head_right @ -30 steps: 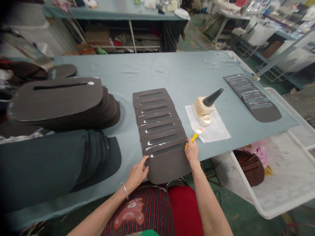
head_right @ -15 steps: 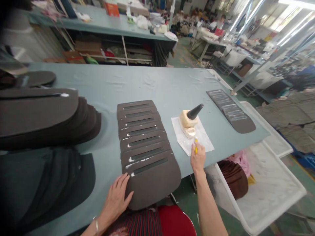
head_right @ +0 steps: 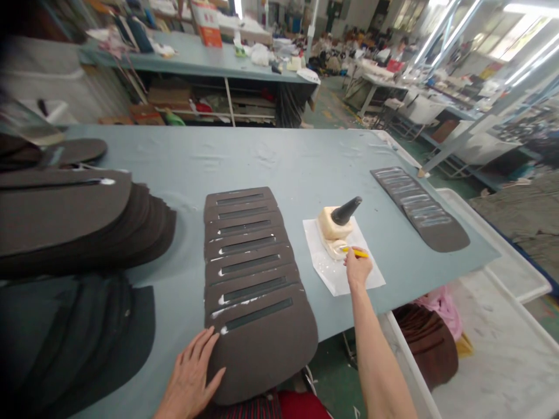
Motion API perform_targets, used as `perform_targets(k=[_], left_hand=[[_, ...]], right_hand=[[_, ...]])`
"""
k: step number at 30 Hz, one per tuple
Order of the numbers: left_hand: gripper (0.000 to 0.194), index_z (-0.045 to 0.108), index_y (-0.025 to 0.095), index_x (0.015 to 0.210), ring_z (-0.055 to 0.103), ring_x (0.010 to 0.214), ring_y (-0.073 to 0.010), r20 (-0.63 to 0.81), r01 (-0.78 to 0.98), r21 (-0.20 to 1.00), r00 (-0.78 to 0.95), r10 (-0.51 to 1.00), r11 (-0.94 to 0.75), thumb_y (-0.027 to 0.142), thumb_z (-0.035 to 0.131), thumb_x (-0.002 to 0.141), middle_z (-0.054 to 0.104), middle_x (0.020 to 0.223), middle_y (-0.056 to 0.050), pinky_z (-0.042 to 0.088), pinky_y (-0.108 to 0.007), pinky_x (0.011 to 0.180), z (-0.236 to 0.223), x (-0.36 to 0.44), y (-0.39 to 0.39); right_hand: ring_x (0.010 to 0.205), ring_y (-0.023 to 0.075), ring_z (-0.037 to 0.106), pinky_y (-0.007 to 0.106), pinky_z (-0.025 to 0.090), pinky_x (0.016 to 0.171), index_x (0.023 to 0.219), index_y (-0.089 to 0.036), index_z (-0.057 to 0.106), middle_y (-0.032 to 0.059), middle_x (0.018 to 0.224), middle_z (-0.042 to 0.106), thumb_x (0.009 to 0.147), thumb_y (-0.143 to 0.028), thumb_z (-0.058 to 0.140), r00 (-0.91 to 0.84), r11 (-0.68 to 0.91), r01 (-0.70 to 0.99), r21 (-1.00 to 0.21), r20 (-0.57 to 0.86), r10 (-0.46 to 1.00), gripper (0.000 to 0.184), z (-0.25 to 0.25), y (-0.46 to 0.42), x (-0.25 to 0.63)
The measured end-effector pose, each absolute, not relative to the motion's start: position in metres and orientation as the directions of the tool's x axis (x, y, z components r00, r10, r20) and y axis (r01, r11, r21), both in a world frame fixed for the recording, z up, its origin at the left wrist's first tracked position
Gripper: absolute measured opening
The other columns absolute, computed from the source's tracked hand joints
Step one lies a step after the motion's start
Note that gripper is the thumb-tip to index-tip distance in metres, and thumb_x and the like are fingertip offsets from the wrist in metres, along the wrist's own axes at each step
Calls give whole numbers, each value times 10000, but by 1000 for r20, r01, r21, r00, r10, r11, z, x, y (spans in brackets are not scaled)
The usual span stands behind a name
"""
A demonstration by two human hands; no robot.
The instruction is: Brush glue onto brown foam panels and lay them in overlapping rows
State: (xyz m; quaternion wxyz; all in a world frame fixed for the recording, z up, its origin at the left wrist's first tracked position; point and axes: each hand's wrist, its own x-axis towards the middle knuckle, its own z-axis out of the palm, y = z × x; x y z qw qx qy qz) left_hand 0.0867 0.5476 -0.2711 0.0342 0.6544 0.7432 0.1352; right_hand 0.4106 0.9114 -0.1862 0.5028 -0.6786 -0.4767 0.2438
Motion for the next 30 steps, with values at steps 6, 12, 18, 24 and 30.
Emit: perform_targets(k=[6,12,18,24,30], left_hand=[[552,420,191,1325,373,1263,-280,108,960,260,-138,985,106,352,500,803,432,1381,-116,371,-452,976,-262,87,548],[557,419,166,1312,358,1269,-289,65,931,349,-143,988,111,348,520,795,416,1377,-130,345,-465,1009,-253,82,545],[571,397,168,1293,357,1271,-280,79,865,479,-212,974,150,328,561,770,413,1357,-138,324,-466,1031,-254,78,536],[513,406,156,1211,353,1284,-291,123,826,546,-240,963,136,336,568,758,400,1361,-162,304,-491,1032,-260,75,525],[459,427,166,1151,364,1275,-284,165,816,568,-241,956,108,338,576,752,418,1344,-160,292,-481,1039,-263,74,516]], right_hand=[[490,131,567,232,485,443,951,-112,630,-3,592,593,653,-348,589,440,-50,385,-921,136,888,382,-180,880,422],[494,152,560,254,451,484,928,-121,650,1,569,584,678,-344,552,415,-125,595,-794,170,894,349,-173,839,411],[564,133,535,241,416,595,852,-172,634,10,663,609,776,-420,532,-57,145,695,-705,147,988,279,-167,731,326],[597,121,522,230,406,609,881,-198,602,16,753,609,853,-373,465,-574,449,469,-761,124,809,224,-183,637,222],[553,120,500,231,376,586,866,-208,609,-2,687,595,831,-394,472,-491,475,653,-591,147,858,233,-202,658,251]])
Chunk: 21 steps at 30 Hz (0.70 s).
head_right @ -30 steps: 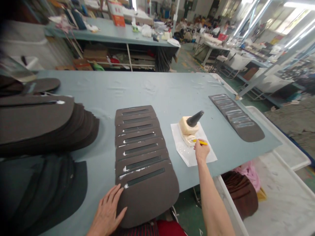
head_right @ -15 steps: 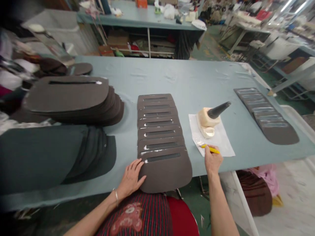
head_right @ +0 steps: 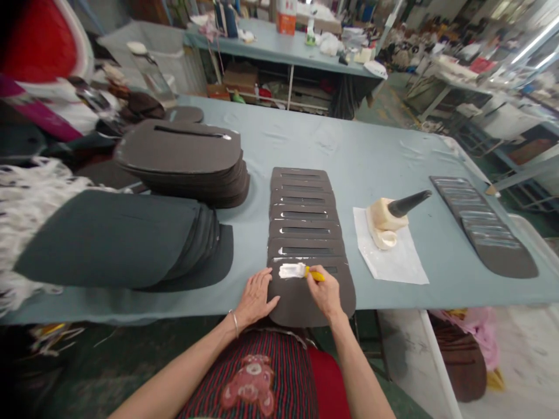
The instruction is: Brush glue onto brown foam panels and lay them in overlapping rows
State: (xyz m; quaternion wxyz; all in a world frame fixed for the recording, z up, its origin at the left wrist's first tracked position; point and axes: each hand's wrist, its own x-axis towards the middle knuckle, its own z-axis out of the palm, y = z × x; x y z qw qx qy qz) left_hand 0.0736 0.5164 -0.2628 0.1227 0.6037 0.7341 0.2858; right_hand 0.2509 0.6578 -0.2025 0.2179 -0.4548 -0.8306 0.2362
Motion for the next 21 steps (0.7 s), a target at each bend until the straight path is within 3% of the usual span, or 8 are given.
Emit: perform_targets(k=[5,10,14,17,21], left_hand=[[458,442,160,1141,362,1271,-288,181,822,561,-239,954,99,353,581,749,412,1343,-161,289,-478,1038,-267,73,514],[543,412,158,1220,368,1258,-285,183,831,547,-233,955,97,363,584,748,416,1338,-151,289,-473,1040,-267,72,514],[601,375,178,1284,380,1241,-282,179,831,548,-230,957,97,366,582,751,423,1327,-138,307,-470,1024,-264,72,514],[535,404,196,1264,410,1207,-272,173,819,563,-246,954,109,346,559,775,448,1293,-121,328,-464,1005,-260,70,518],[442,429,195,1246,429,1181,-251,195,810,568,-304,932,145,281,504,819,473,1267,-108,344,-441,994,-255,64,536]], right_hand=[[495,131,451,239,301,535,857,-207,628,-23,532,499,809,-418,452,-217,292,886,-360,234,948,279,-203,695,309],[563,137,468,238,260,542,853,-213,631,5,626,560,822,-395,423,-236,308,919,-245,281,930,278,-206,695,305],[521,136,436,237,262,537,850,-215,626,-17,541,501,814,-405,432,-202,268,918,-294,236,951,274,-199,698,312],[508,138,431,244,263,531,818,-211,623,-21,523,485,806,-392,439,-141,229,913,-337,266,954,259,-190,700,306],[551,125,481,237,341,574,826,-199,604,-6,645,568,819,-386,449,-225,362,718,-594,295,929,243,-185,689,249]])
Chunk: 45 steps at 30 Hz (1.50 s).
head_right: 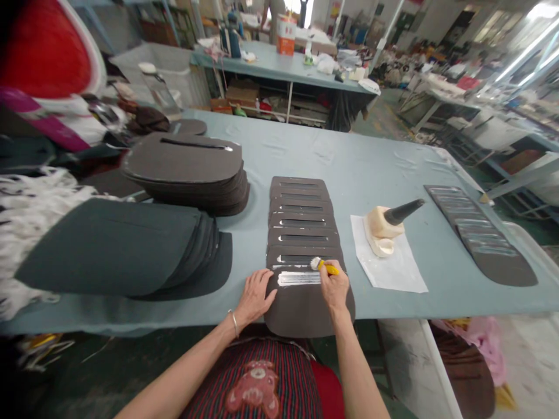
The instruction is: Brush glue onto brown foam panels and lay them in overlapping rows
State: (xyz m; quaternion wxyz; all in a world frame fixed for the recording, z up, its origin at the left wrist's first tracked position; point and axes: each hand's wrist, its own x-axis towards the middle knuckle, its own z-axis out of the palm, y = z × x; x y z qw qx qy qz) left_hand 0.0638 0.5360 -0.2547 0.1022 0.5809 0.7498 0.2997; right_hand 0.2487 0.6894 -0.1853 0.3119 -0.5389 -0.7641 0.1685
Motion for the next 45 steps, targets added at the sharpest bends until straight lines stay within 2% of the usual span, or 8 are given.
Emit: perform_targets(k=[6,9,15,23,26,34,42,45], left_hand=[[362,484,191,1196,419,1213,-252,213,832,524,-336,918,183,187,457,835,505,1271,-108,323,-452,1009,-257,56,564],[341,499,194,1178,432,1200,-250,215,834,519,-341,915,189,191,451,841,519,1262,-102,332,-441,999,-259,57,567],[325,517,203,1162,427,1211,-252,209,830,522,-346,915,195,195,443,846,514,1273,-100,321,-433,1010,-259,57,567],[337,498,231,1159,430,1196,-243,208,822,528,-369,906,214,199,491,824,515,1263,-74,329,-434,998,-260,57,567],[354,481,239,1168,450,1170,-228,207,792,571,-397,894,219,191,496,818,522,1239,-65,348,-418,983,-256,55,564],[348,484,196,1180,448,1165,-256,227,836,537,-271,935,112,230,487,834,526,1216,-93,343,-431,988,-257,78,537],[404,466,194,1225,434,1202,-268,224,837,530,-291,930,134,255,500,827,510,1255,-106,334,-444,1009,-265,82,532],[441,433,181,1250,431,1209,-268,229,829,542,-305,924,140,261,505,822,505,1259,-116,332,-447,1014,-267,82,531]], right_hand=[[672,135,547,236,407,661,867,-205,602,24,810,623,848,-392,449,-482,495,430,-755,271,833,242,-204,668,160],[620,134,529,238,398,627,854,-208,609,11,742,616,834,-405,462,-478,470,497,-730,221,850,247,-213,689,184],[533,145,478,250,356,572,836,-182,633,-4,583,560,783,-464,465,-115,227,786,-575,225,968,332,-207,751,280],[531,139,454,253,318,561,846,-186,649,12,589,554,809,-428,436,-176,288,849,-443,277,945,325,-197,743,280],[537,139,469,259,342,578,838,-183,639,11,609,563,811,-410,455,-127,282,805,-521,314,941,293,-191,731,267],[729,158,584,261,434,707,870,-211,630,33,827,649,858,-380,455,-558,515,392,-763,248,792,244,-202,649,169],[563,166,529,278,396,594,818,-170,647,27,619,603,762,-502,502,-45,188,769,-611,241,969,366,-199,739,313],[600,163,543,273,403,621,827,-169,640,32,664,617,785,-461,499,-54,241,743,-625,304,951,328,-191,724,300]])
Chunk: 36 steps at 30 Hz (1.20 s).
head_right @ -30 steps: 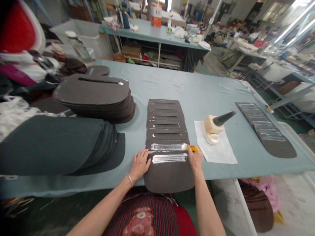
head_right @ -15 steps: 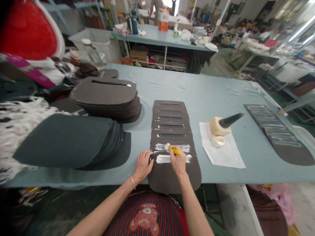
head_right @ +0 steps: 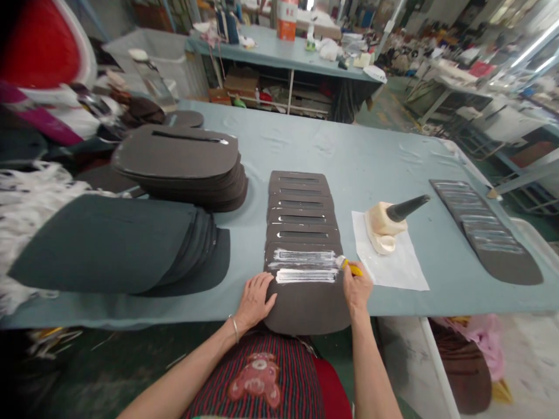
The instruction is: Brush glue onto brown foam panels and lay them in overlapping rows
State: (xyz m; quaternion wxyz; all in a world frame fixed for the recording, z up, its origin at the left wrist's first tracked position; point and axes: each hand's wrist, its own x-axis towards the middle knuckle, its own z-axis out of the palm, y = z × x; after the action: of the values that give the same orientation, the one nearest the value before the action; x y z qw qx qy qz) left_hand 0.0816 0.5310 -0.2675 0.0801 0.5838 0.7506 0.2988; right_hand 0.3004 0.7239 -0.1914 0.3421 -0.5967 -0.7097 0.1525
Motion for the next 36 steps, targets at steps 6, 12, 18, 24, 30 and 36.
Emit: perform_targets(k=[6,12,18,24,30,36], left_hand=[[480,371,166,1265,434,1211,-275,262,810,571,-334,905,134,280,511,820,499,1250,-135,340,-471,1003,-277,83,529],[476,364,171,1255,450,1197,-278,283,801,586,-342,896,121,268,519,815,507,1230,-133,345,-475,997,-279,83,528],[470,366,169,1256,462,1185,-271,292,816,566,-332,897,118,265,508,819,519,1220,-131,354,-467,988,-280,84,529],[467,372,167,1252,477,1163,-280,308,831,545,-323,895,112,279,509,820,532,1205,-140,357,-470,977,-280,84,531],[446,396,169,1224,469,1169,-271,274,833,538,-319,907,131,285,522,812,527,1205,-132,357,-460,983,-274,83,530],[321,467,197,1102,454,1167,-252,231,833,535,-308,923,144,259,537,795,522,1209,-100,344,-452,990,-265,83,531]], right_hand=[[751,152,593,252,436,723,892,-195,629,46,860,655,851,-336,469,-536,510,438,-741,240,809,217,-202,633,210],[635,151,566,246,418,629,829,-193,633,30,739,642,820,-336,494,-223,365,679,-637,295,929,199,-206,656,249],[742,145,598,231,431,717,893,-204,630,40,840,661,854,-283,446,-536,569,487,-663,288,794,204,-204,618,219],[602,142,554,248,406,621,833,-187,637,33,731,646,836,-414,456,-203,333,723,-605,275,940,290,-212,668,298],[593,158,523,267,358,595,802,-187,638,48,687,626,834,-468,431,-146,298,821,-486,326,934,350,-203,688,321],[711,162,577,263,415,681,873,-199,623,46,815,653,860,-380,446,-358,454,543,-706,294,886,254,-195,645,214]])
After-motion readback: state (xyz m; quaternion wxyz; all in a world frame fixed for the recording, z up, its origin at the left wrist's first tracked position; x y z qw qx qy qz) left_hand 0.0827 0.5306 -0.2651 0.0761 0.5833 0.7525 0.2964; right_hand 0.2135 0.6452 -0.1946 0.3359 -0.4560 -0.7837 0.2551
